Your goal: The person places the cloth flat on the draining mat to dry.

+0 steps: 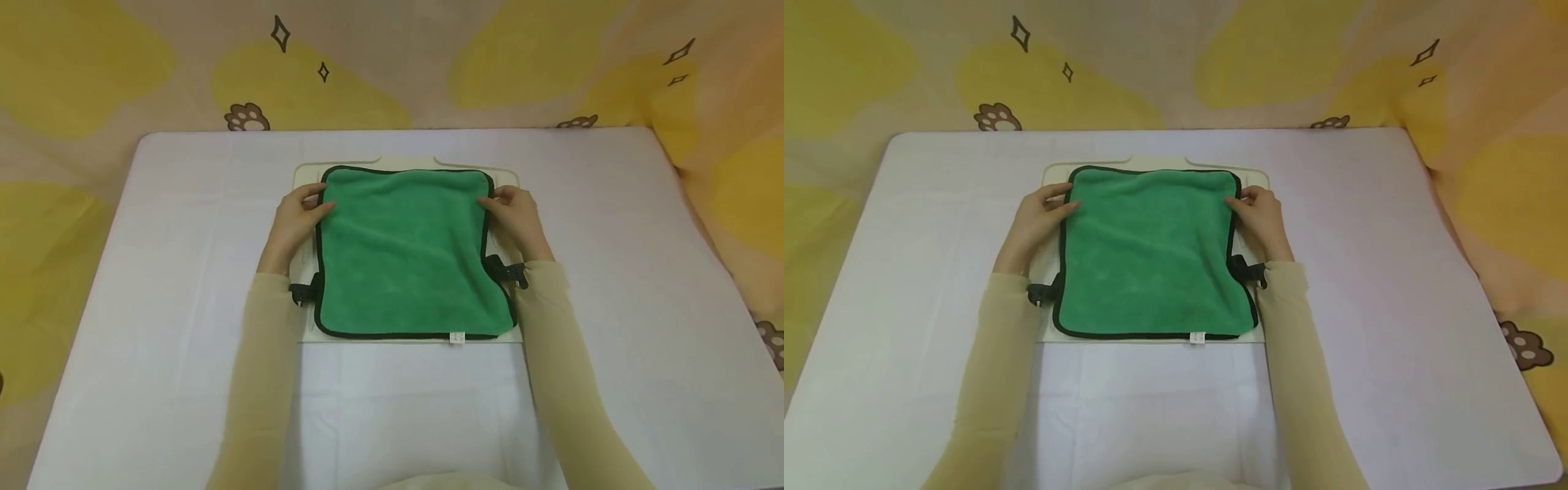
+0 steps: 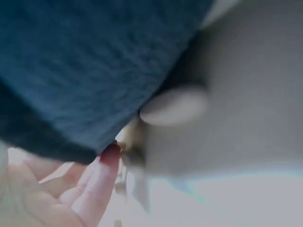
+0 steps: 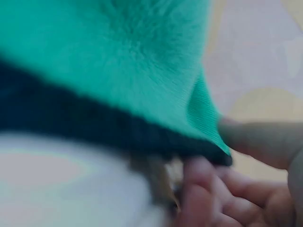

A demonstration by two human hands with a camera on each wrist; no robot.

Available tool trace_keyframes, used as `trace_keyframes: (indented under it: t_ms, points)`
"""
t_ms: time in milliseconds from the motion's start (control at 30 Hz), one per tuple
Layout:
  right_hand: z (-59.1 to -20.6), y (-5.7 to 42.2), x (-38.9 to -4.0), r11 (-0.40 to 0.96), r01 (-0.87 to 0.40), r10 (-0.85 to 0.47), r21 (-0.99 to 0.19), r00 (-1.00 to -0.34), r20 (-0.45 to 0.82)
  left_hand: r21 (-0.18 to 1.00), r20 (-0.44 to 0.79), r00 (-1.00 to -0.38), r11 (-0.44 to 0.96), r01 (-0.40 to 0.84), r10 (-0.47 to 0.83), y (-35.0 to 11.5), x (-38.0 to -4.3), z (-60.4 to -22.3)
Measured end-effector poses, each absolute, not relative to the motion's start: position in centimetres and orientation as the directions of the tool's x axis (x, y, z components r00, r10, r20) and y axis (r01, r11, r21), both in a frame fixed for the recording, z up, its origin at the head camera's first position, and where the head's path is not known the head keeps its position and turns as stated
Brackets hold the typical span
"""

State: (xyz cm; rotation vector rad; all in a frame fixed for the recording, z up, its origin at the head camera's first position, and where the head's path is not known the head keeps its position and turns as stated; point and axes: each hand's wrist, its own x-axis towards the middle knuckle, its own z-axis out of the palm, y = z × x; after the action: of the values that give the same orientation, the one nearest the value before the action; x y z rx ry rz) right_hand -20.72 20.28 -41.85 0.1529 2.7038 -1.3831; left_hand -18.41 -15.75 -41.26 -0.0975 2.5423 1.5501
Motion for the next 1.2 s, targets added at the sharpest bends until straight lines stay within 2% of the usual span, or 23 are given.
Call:
trace_keyframes:
  t_ms: [133,233,367,600,867,1000,1200]
  points:
    - [-41.3,21.6,-18.8,0.534,0.127,-0.12,-0.836,-0.967,-0.223,0.838,-0.173,-0.984,0.532,-0.123,0.045,-16.2,-17.0,-40.9]
    - [-41.0,22.2,-18.1,0.556,0.09,-0.236,-0.826,-0.936,-0.261,0.813,-0.193,-0.979,0.569,-0.124,0.062,-16.5,-16.4,-40.5]
    - [-41.1,22.3,-17.8,0.584,0.049,-0.298,-0.81,-0.915,-0.27,0.796,-0.217,-0.973,0.59,-0.133,0.073,-16.8,-16.0,-40.4]
    - [-40.8,23.7,-17.6,0.594,0.103,-0.217,-0.798,-0.935,-0.281,0.809,-0.168,-0.984,0.577,-0.108,0.051,-16.7,-15.9,-40.6]
    - [-40.6,24.4,-17.8,0.551,0.146,-0.18,-0.821,-0.94,-0.288,0.84,-0.181,-0.981,0.529,-0.116,0.072,-16.9,-16.2,-40.7]
    - [-40.6,23.8,-18.7,0.539,0.178,-0.102,-0.823,-0.956,-0.274,0.858,-0.182,-0.981,0.498,-0.125,0.068,-16.8,-17.4,-40.5]
    - [-40.2,22.6,-21.1,0.567,0.185,-0.041,-0.803,-0.967,-0.251,0.827,-0.228,-0.967,0.547,-0.128,0.118,-16.3,-19.5,-39.5]
